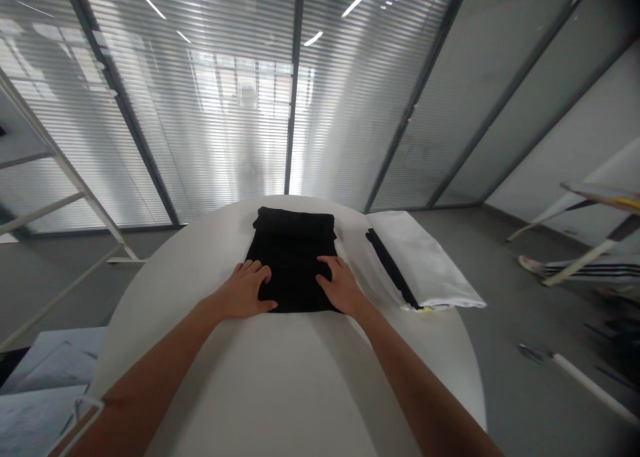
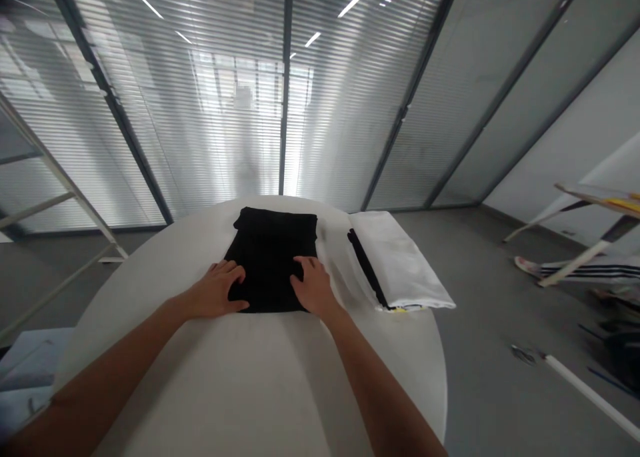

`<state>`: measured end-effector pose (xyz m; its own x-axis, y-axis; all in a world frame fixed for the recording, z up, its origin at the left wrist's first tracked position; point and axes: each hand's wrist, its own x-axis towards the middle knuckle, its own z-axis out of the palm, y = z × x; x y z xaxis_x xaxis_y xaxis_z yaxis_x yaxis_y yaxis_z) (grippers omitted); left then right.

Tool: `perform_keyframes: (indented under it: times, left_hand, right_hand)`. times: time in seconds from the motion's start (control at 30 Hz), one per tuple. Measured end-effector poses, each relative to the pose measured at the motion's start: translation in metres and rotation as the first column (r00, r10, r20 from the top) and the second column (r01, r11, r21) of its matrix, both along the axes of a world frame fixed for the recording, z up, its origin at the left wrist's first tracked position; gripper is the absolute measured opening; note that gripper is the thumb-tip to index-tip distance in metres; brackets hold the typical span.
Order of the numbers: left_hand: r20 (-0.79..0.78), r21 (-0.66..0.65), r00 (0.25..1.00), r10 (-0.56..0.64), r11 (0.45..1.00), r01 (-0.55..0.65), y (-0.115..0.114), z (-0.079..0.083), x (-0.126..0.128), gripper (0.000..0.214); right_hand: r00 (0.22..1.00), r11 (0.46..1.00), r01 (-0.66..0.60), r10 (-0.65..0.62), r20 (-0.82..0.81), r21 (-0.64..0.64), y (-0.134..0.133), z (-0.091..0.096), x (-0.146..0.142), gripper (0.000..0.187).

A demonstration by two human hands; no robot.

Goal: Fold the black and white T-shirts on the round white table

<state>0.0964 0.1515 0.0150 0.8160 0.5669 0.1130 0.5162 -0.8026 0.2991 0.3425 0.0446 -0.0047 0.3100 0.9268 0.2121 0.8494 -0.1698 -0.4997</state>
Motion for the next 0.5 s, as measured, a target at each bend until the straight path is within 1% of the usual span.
perform_keyframes:
  times: [0.1,0.17,0.23,0.37,0.5]
  left_hand:
    - [-0.020,-0.024,0.999,-0.037,0.999,0.036,-0.001,0.000,-0.006,0.029]
    - [-0.016,-0.061,0.997,-0.078,0.995,0.077,0.002,0.002,-0.007,0.015]
    - [-0.013,-0.101,0.994,-0.107,0.989,0.105,0.003,0.006,-0.008,0.006]
    - [-0.022,-0.151,0.993,-0.119,0.982,0.114,0.003,0.018,-0.013,0.015]
    - [-0.044,-0.170,0.989,-0.144,0.976,0.134,0.005,0.030,-0.020,0.017]
  right_hand:
    - [0.982,0.996,-0.093,0.094,0.161,-0.017,-0.014,-0.006,-0.006,0.034]
    - [0.960,0.993,-0.116,0.118,0.254,-0.023,-0.017,-0.007,-0.007,0.033]
    - [0.948,0.993,-0.114,0.119,0.297,-0.034,-0.016,-0.006,-0.006,0.033]
    - [0.942,0.991,-0.119,0.131,0.309,-0.057,-0.012,-0.003,-0.001,0.031]
    - [0.945,0.992,-0.111,0.125,0.302,-0.061,-0.011,-0.002,0.001,0.031]
